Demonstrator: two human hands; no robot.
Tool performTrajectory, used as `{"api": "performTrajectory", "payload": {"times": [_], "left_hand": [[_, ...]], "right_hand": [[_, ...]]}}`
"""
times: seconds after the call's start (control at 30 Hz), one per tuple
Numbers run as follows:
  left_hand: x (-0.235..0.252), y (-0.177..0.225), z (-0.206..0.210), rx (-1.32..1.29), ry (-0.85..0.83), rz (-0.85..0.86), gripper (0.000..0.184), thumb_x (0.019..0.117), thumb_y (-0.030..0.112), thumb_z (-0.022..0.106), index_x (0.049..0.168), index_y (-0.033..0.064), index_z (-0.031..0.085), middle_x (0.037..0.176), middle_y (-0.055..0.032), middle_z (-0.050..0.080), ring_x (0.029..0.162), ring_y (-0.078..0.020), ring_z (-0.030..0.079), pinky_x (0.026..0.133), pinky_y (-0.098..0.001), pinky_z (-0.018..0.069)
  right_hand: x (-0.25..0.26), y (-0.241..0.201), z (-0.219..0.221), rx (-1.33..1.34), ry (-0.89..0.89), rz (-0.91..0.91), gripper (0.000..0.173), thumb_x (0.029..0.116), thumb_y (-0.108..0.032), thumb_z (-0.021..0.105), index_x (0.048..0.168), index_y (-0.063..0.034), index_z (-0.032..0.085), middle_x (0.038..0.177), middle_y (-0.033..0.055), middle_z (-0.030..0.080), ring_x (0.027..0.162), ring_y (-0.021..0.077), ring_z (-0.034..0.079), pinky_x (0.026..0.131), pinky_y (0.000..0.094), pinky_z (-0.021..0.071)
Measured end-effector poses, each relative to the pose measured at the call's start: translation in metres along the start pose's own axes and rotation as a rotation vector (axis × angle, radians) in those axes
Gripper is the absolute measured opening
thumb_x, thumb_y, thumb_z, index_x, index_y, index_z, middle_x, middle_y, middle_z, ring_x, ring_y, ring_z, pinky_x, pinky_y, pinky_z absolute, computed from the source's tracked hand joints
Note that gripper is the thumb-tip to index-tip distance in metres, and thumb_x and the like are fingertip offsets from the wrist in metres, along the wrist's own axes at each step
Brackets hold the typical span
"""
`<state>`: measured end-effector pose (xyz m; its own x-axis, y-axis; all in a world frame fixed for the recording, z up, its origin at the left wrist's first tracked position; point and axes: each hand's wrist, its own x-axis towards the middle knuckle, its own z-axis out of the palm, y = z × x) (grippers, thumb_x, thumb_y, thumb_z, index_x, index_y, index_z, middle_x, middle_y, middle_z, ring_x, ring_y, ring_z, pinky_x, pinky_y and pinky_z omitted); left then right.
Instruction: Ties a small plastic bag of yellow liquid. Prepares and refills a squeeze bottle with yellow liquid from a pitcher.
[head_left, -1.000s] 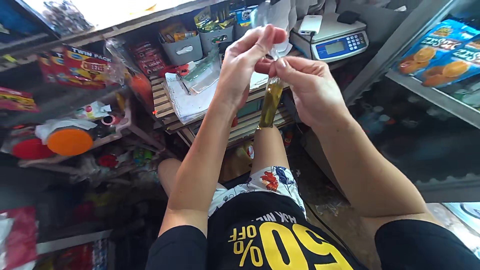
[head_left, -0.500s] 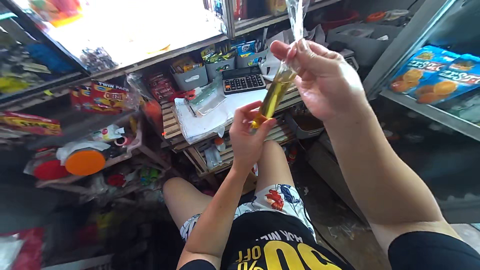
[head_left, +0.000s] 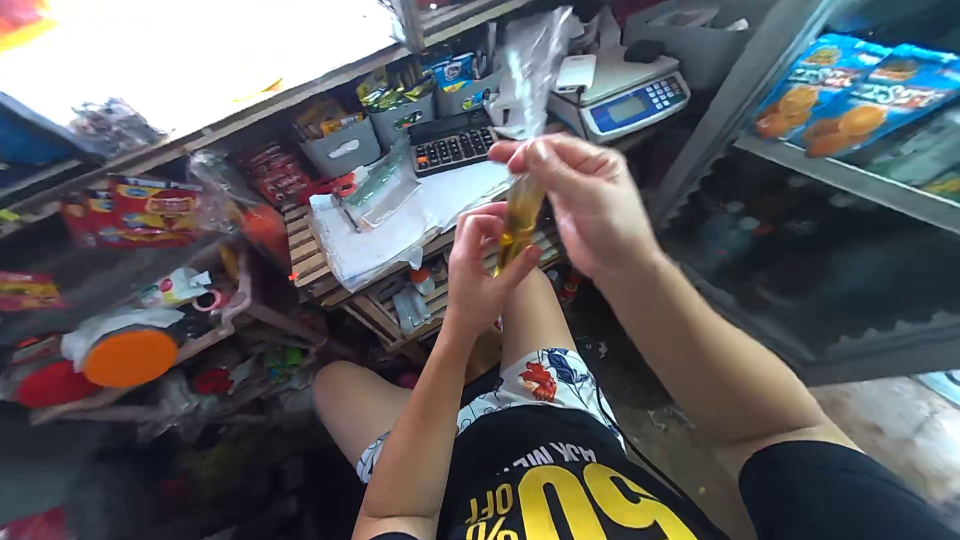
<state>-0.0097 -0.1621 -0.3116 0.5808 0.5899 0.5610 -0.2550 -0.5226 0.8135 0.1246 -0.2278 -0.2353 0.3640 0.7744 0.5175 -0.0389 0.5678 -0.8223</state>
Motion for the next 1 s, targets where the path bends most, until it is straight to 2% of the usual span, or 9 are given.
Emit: {"api": "performTrajectory", "payload": {"times": [0.13, 0.27, 0.33, 0.4, 0.53, 0.73, 0.87, 0.93, 1.0], "left_hand": [[-0.027, -0.027, 0.01, -0.23, -0.104, -0.269, 0.043, 0.0914, 0.009, 0.068, 0.125, 0.0166, 0.042, 0.099, 0.0001, 0.07, 0.078, -0.0091, 0.067, 0.066, -0.0255, 0.0572], [-0.049, -0.049, 0.009, -0.457, -0.2, -0.518, 0.058, 0.0959, 0.071, 0.046, 0.127, 0.0231, 0.058, 0.091, 0.0079, 0.067, 0.084, -0.0037, 0.065, 0.077, -0.0222, 0.0554], [-0.054, -0.054, 0.01, -0.438, -0.209, -0.564, 0.056, 0.1029, 0.064, 0.037, 0.119, 0.0177, 0.064, 0.096, 0.0072, 0.069, 0.091, -0.0038, 0.065, 0.083, -0.0238, 0.0551], [-0.055, -0.061, 0.012, -0.393, -0.227, -0.523, 0.042, 0.104, 0.047, 0.053, 0.131, 0.0149, 0.057, 0.111, 0.0037, 0.069, 0.103, -0.0079, 0.066, 0.093, -0.0298, 0.0547], [-0.05, -0.071, 0.04, -0.239, -0.034, -0.428, 0.043, 0.0867, 0.0, 0.071, 0.122, 0.0098, 0.048, 0.102, -0.0042, 0.067, 0.09, -0.0138, 0.069, 0.079, -0.0332, 0.0608], [-0.073, -0.097, 0.057, -0.15, -0.126, -0.459, 0.077, 0.0911, 0.021, 0.071, 0.153, 0.0134, 0.025, 0.142, -0.0086, 0.048, 0.127, -0.0146, 0.053, 0.105, -0.0372, 0.0492], [-0.069, -0.076, 0.021, -0.278, -0.162, -0.805, 0.035, 0.1104, 0.022, 0.031, 0.127, 0.002, 0.055, 0.11, -0.0056, 0.067, 0.102, -0.0146, 0.066, 0.095, -0.0358, 0.0544], [-0.056, -0.056, 0.001, -0.336, -0.388, -1.042, 0.064, 0.112, 0.04, 0.011, 0.108, 0.0033, 0.064, 0.096, -0.0055, 0.073, 0.091, -0.0165, 0.071, 0.088, -0.0351, 0.0577], [-0.045, -0.045, -0.009, -0.388, -0.668, -1.135, 0.074, 0.1094, 0.048, 0.006, 0.107, 0.006, 0.066, 0.098, -0.0036, 0.075, 0.094, -0.0154, 0.072, 0.089, -0.0338, 0.0585]], "right_hand": [[-0.036, 0.034, -0.002, 0.091, 0.04, 0.117, 0.028, 0.1077, -0.01, 0.047, 0.104, 0.0013, 0.072, 0.113, 0.0088, 0.074, 0.108, 0.0126, 0.069, 0.097, 0.0309, 0.0563], [-0.057, 0.058, -0.017, 0.138, 0.051, 0.31, 0.028, 0.108, -0.012, 0.048, 0.105, -0.0016, 0.073, 0.114, 0.007, 0.074, 0.104, 0.0099, 0.069, 0.089, 0.0266, 0.0573], [-0.062, 0.064, -0.025, 0.123, 0.061, 0.354, 0.028, 0.1077, -0.013, 0.049, 0.106, -0.0027, 0.074, 0.115, 0.006, 0.075, 0.106, 0.0094, 0.069, 0.09, 0.0261, 0.0565], [-0.065, 0.07, -0.034, 0.122, 0.063, 0.349, 0.028, 0.1074, -0.012, 0.048, 0.106, -0.0015, 0.074, 0.116, 0.0073, 0.074, 0.111, 0.012, 0.068, 0.097, 0.0295, 0.0547], [-0.076, 0.082, -0.04, 0.121, 0.134, 0.342, 0.025, 0.1059, -0.011, 0.051, 0.106, -0.0021, 0.075, 0.115, 0.007, 0.075, 0.106, 0.0104, 0.069, 0.092, 0.0276, 0.0567], [-0.093, 0.105, -0.044, 0.075, 0.315, 0.423, 0.028, 0.1098, -0.021, 0.042, 0.108, -0.0105, 0.069, 0.117, 0.0029, 0.071, 0.106, 0.0126, 0.065, 0.089, 0.0327, 0.0543], [-0.113, 0.128, -0.066, -0.305, 0.08, 0.176, 0.023, 0.1063, -0.012, 0.046, 0.104, -0.0025, 0.067, 0.106, 0.0053, 0.068, 0.099, 0.0121, 0.065, 0.09, 0.0331, 0.0554], [-0.128, 0.141, -0.076, -0.567, -0.121, -0.03, 0.021, 0.1032, -0.01, 0.052, 0.101, -0.0016, 0.071, 0.103, 0.0065, 0.071, 0.105, 0.0145, 0.068, 0.115, 0.0495, 0.0418], [-0.142, 0.149, -0.079, -0.766, -0.268, -0.22, 0.021, 0.1047, -0.01, 0.052, 0.101, -0.0054, 0.072, 0.101, 0.0068, 0.073, 0.104, 0.0173, 0.07, 0.119, 0.063, 0.0315]]}}
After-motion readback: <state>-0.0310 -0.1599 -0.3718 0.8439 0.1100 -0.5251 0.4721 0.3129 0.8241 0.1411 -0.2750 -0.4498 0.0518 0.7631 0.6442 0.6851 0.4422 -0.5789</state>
